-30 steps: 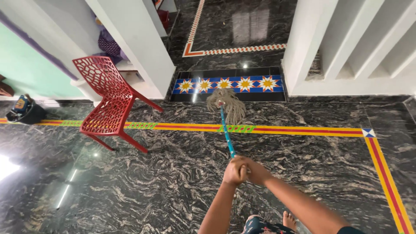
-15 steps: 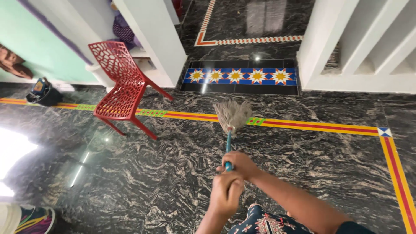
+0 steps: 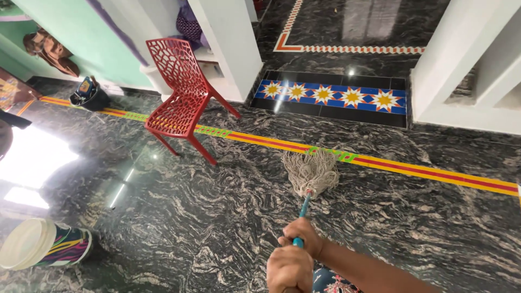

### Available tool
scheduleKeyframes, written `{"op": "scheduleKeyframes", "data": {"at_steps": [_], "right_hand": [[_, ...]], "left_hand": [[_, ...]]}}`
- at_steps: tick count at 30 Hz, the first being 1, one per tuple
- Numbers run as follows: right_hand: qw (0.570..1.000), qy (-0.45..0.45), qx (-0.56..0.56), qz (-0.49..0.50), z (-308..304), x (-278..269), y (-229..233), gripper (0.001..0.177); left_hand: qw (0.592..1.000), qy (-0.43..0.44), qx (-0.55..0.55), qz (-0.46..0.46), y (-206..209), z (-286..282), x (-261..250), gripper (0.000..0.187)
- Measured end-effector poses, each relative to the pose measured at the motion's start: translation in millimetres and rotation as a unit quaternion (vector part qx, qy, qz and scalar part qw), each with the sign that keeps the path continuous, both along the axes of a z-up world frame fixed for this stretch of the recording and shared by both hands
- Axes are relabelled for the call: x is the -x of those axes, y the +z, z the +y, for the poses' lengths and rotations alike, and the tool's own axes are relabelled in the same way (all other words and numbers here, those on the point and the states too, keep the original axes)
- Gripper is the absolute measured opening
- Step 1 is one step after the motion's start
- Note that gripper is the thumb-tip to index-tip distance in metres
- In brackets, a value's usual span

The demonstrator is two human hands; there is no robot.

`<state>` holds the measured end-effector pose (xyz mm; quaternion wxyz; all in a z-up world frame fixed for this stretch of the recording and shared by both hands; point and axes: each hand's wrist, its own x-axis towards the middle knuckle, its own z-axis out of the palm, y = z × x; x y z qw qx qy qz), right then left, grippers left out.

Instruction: The person cleans the floor using a mop, moving it across a dark marbled surface and along the edges of walls and furniture.

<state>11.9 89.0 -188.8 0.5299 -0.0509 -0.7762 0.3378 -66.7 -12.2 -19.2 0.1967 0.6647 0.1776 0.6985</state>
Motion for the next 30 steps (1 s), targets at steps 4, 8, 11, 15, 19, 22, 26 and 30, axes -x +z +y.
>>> {"op": "scheduleKeyframes", "data": {"at_steps": [4, 8, 11, 15, 19, 22, 26, 30], "right_hand": [[0.998, 0.064, 0.018, -0.008, 22.7, 10.2, 4.8, 0.043], [0.998, 0.067, 0.016, -0.005, 56.6, 28.2, 7.1, 0.038], [0.997, 0.041, -0.034, 0.056, 87.6, 40.6, 1.2, 0.025], [0.998, 0.006, -0.054, 0.025, 146.5, 55.2, -23.4, 0.031], [0.999, -0.013, -0.028, -0.03, 206.0, 61.9, -58.6, 0.03], [0.991, -0.069, -0.004, -0.118, 239.2, 61.1, -71.2, 0.03], [0.961, -0.09, 0.034, -0.259, 283.1, 67.9, -77.5, 0.031], [0.925, -0.163, 0.043, -0.34, 297.1, 66.3, -98.6, 0.019]], "left_hand": [[0.998, 0.035, -0.013, -0.045, -9.1, 18.2, 8.6, 0.053], [0.999, 0.012, -0.016, -0.03, -12.2, 46.1, 28.2, 0.055], [0.999, 0.017, -0.039, -0.004, -18.3, 77.1, 43.7, 0.056], [0.998, 0.014, -0.053, 0.029, -29.9, 132.3, 52.9, 0.053], [0.995, 0.074, 0.04, 0.059, -34.2, 144.0, 61.5, 0.051], [0.978, -0.096, 0.108, 0.151, -73.8, 202.6, 85.1, 0.034], [0.959, -0.046, 0.201, 0.195, -138.8, 229.8, 101.0, 0.027], [0.945, -0.055, 0.214, 0.242, -184.2, 247.2, 110.2, 0.019]]}}
